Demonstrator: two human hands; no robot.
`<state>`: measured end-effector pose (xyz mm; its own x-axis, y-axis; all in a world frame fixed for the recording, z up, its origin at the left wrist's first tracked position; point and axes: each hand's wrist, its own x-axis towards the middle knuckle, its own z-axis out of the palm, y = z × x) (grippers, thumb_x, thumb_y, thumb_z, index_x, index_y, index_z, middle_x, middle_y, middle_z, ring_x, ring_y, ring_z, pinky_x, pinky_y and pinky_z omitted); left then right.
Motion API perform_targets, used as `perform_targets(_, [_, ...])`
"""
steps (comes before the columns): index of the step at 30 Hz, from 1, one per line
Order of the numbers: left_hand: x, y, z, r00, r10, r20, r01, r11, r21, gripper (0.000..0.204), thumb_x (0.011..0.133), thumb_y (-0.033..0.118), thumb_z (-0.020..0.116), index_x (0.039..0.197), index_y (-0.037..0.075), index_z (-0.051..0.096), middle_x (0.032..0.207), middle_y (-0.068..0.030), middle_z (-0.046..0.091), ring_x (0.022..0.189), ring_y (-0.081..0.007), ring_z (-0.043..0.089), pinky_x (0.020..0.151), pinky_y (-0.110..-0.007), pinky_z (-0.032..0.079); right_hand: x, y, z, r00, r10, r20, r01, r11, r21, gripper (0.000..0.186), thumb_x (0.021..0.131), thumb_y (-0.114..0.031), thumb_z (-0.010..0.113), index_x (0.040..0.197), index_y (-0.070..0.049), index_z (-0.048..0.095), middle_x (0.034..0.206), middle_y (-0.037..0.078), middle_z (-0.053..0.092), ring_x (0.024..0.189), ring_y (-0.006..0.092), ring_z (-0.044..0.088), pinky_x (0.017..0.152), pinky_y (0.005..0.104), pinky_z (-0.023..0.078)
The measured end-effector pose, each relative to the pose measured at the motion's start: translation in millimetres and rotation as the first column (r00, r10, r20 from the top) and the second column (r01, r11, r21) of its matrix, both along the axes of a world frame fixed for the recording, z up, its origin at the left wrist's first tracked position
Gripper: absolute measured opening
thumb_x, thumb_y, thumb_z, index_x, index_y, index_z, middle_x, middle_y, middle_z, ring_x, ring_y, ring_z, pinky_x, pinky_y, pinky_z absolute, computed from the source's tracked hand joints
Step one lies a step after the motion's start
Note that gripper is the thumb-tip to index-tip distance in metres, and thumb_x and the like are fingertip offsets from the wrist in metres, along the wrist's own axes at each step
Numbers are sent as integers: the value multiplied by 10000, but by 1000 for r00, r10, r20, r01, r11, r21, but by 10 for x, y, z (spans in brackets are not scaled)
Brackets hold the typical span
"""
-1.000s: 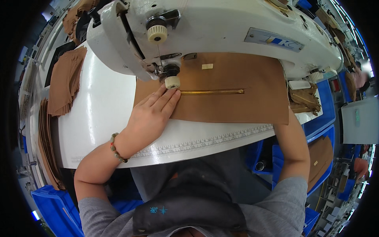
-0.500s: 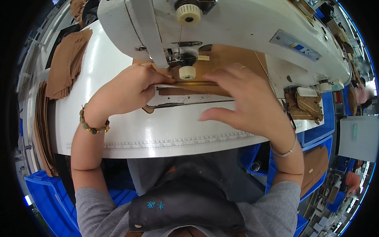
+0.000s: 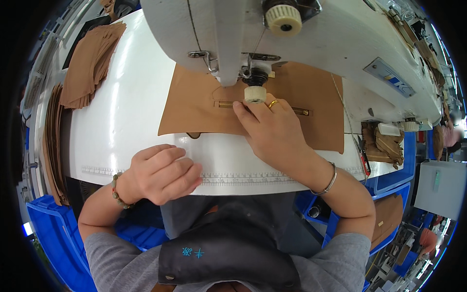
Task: Sewing leather pieces to assemble a bag component with a zipper.
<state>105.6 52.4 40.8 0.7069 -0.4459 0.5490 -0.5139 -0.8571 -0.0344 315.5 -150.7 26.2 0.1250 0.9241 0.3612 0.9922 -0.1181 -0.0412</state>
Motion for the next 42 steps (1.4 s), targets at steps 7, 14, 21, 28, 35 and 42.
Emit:
perform_targets(7, [351,428,-234,868,404,-290,-424,906,-6,451,878,282,753,1278,88,676,1381,-101,632,1320,-324,549,1061,-519,462,61,76,162,959,6,-282,-13,1000,-22,355,894,-162,746,1236,-65,734,1163,84,668,929,277,679,791,391,525])
perform_targets(14, [1453,859,-402,823,359,-440,-445,889,-107,441,941,362,669,1311,125,632,1349,-68,632,1302,-283,548,1062,-607,387,109,178,245,881,-108,-461,64,992,-110,257,979,-266,681,1128,-68,750,1103,99,680,970,356,673,877,455,526])
perform_targets(21, [1542,931,-642,903,179,-390,-303,909,-285,484,996,387,620,1407,138,571,1435,-75,600,1338,-293,546,1138,-709,298,115,183,295,877,-107,-468,50,990,-133,281,1015,-269,634,1144,-43,740,1117,106,675,946,344,687,836,423,535])
perform_targets(28, [1595,965,-627,730,-283,-622,-419,532,-735,466,1013,350,600,1435,158,553,1460,-58,589,1364,-286,534,1162,-719,271,45,149,365,866,-124,-485,46,984,-169,294,1030,-241,610,1160,-10,737,1118,123,674,875,343,704,790,416,545])
perform_targets(35, [1594,956,-564,829,252,-500,-393,898,-199,468,1019,348,588,1451,174,539,1463,-52,600,1378,-272,533,1183,-724,241,-17,77,361,907,-94,-411,5,977,-213,372,981,-294,687,1214,-6,717,1266,138,643,1018,352,687,882,467,528])
perform_targets(42, [1420,1198,-448,799,506,-324,-601,657,-455,429,983,129,652,1389,-3,615,1341,-160,670,1042,-330,675,962,-367,545,-109,-94,126,976,-7,-216,-58,953,-297,925,875,-609,717,1515,11,467,1666,161,355,1554,383,313,1186,670,277])
